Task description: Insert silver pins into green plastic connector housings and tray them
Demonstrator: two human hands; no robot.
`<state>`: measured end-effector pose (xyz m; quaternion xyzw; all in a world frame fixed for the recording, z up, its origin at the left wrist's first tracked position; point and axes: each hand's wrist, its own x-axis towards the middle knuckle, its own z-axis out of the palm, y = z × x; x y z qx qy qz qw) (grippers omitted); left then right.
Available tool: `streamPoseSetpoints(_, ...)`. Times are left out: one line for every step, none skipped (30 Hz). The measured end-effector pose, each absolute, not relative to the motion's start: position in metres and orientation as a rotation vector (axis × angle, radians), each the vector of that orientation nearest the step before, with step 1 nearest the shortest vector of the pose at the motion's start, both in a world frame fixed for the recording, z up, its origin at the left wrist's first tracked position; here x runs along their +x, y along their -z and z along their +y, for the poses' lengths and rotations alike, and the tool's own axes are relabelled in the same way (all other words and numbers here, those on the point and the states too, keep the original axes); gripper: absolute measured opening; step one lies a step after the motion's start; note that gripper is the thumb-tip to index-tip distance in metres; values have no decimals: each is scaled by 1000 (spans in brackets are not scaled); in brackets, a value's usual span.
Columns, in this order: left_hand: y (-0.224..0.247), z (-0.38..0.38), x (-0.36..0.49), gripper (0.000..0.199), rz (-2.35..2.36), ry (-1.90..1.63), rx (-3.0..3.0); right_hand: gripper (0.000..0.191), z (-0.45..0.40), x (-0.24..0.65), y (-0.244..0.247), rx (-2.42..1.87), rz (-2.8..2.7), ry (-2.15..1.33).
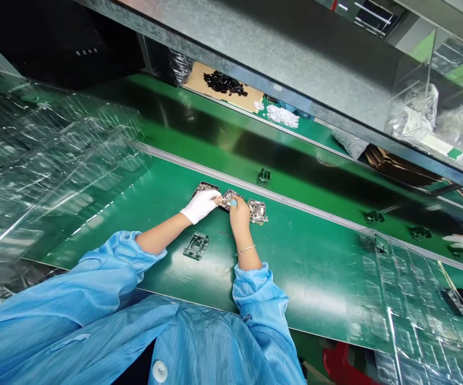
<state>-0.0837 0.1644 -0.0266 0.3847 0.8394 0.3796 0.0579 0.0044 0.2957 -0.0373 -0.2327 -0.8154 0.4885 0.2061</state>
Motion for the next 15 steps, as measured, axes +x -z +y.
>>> streamPoseSetpoints(24, 159, -81, 26, 2510, -1185, 1161, 25, 293, 9, 36, -634, -2271, -1358)
streamPoseSetpoints(21, 154, -76, 28, 2476, -1214, 1154, 25, 289, 14, 36, -615, -2264, -1388)
streamPoseSetpoints(18, 149, -72, 29, 2445, -1238, 1150, 25, 285, 20, 36, -588, -2250, -1458)
streamPoseSetpoints(16, 144, -66, 28, 2421, -1257, 1159, 24, 279, 26, 36, -556, -2224, -1566)
streamPoseSetpoints(14, 139, -60, 27, 2409, -1266, 1184, 23, 273, 31, 36, -524, -2181, -1701)
streamPoseSetpoints(12, 133, -54, 26, 2409, -1265, 1226, 23, 267, 37, 36, -496, -2121, -1844)
streamPoseSetpoints(11, 128, -49, 26, 2417, -1250, 1283, 22, 262, 42, 36, -478, -2053, -1977)
streamPoseSetpoints(10, 123, -44, 26, 2429, -1221, 1349, 23, 257, 47, 35, -472, -1990, -2085)
streamPoseSetpoints(9, 118, -40, 27, 2441, -1180, 1416, 25, 252, 52, 34, -473, -1938, -2179)
streamPoseSetpoints(9, 113, -36, 28, 2447, -1133, 1477, 26, 249, 56, 33, -476, -1896, -2266)
streamPoseSetpoints(8, 109, -33, 30, 2448, -1089, 1532, 28, 247, 60, 31, -471, -1868, -2350)
streamPoseSetpoints(8, 105, -30, 33, 2448, -1049, 1579, 29, 245, 63, 29, -457, -1857, -2430)
streamPoseSetpoints(7, 101, -28, 36, 2443, -1016, 1621, 30, 244, 67, 27, -432, -1862, -2500)
streamPoseSetpoints(6, 97, -26, 39, 2430, -993, 1658, 30, 244, 69, 25, -395, -1886, -2559)
streamPoseSetpoints(6, 92, -24, 42, 2403, -984, 1690, 30, 244, 71, 22, -345, -1927, -2600)
